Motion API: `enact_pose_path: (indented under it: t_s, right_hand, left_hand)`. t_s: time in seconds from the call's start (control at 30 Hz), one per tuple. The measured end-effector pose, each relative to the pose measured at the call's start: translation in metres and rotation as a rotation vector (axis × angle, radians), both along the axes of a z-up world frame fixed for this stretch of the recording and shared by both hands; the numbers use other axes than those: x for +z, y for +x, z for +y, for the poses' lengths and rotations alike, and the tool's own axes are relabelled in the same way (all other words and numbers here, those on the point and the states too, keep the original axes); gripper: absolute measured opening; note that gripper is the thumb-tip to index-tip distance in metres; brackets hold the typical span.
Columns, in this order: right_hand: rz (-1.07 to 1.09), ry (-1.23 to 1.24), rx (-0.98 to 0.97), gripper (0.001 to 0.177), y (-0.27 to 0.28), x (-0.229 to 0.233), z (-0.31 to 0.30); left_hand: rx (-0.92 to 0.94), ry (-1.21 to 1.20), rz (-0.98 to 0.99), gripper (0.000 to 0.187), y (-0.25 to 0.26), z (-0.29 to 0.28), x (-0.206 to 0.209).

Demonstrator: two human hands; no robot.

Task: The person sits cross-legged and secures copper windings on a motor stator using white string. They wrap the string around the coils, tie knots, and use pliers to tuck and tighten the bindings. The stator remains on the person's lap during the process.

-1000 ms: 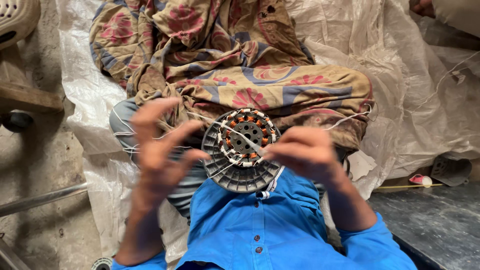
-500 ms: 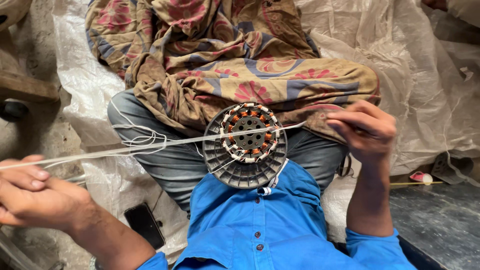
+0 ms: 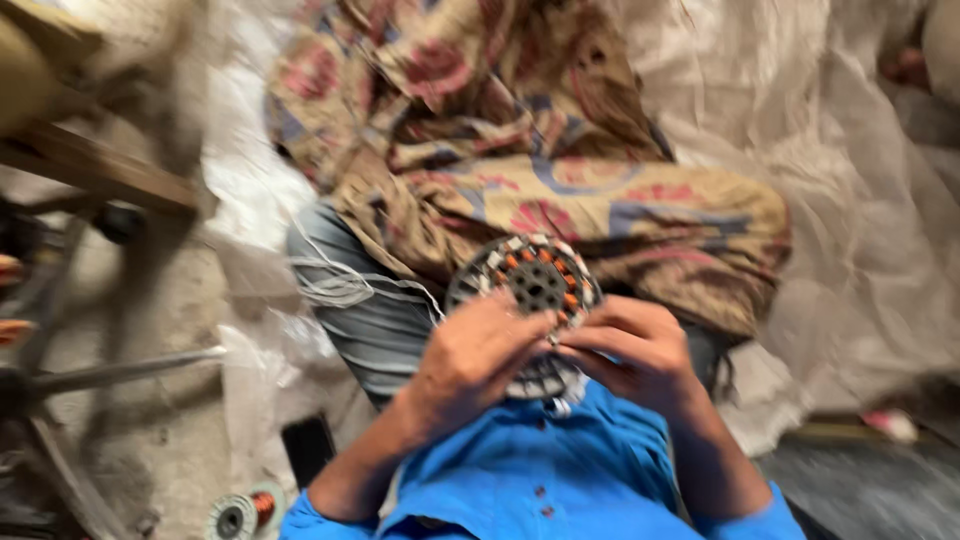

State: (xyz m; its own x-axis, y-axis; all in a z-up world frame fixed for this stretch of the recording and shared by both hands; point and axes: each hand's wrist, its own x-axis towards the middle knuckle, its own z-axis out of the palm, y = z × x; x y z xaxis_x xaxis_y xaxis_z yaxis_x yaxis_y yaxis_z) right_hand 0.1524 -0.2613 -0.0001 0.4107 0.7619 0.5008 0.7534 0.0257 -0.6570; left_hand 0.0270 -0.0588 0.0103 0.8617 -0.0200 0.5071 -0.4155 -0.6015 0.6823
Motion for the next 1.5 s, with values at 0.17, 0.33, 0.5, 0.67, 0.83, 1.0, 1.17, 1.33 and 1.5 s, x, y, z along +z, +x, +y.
enact_pose_path:
  t_s: [0.17, 0.33, 0.5, 0.67, 0.83, 1.0, 1.17, 1.33, 1.5]
  right_hand:
    - [0.370, 0.139, -0.055, 0.017, -0.011, -0.027, -0.022]
    - [0.673, 0.341, 0.149, 0.016, -0.022, -0.045, -0.018]
    - [0.560, 0.342, 0.268, 0.015, -0.024, -0.033, -0.005]
    - [0.535, 0.222, 0.134, 0.015, -0.026, -0.024, -0.003]
    - [0.868, 0.543, 0.085, 0.011, -0.026, -0.029, -0.006]
    - [1.346, 0.971, -0.111, 0.009, 0.002, -0.018, -0.036]
    - [0.480, 0.283, -0.329, 0.003, -0.002, -0.010, -0.042]
    - [0.171, -0.161, -0.076, 0.023, -0.026, -0.007, -0.014]
    - [0.141, -0.105, -0.130, 0.024, -0.028, -0.005, -0.004]
  left_hand:
    - [-0.050, -0.126, 0.086, 0.016, -0.007, -0.005, -0.006]
    - [-0.218, -0.495, 0.238, 0.012, -0.025, -0.025, -0.020]
    - [-0.232, -0.872, 0.504, 0.008, -0.032, -0.036, -0.030]
    - [0.071, -0.501, 0.202, 0.014, -0.025, -0.039, -0.036]
    - [-0.005, -0.443, 0.173, 0.012, -0.021, -0.034, -0.035]
    - [-0.256, -0.183, 0.233, 0.017, -0.033, -0.022, -0.025]
    - [-0.378, -0.058, 0.116, 0.026, -0.045, -0.001, -0.008]
    - [0.088, -0.014, 0.054, 0.032, -0.034, 0.005, -0.003]
    - [0.092, -0.027, 0.074, 0.020, -0.019, -0.013, -0.013]
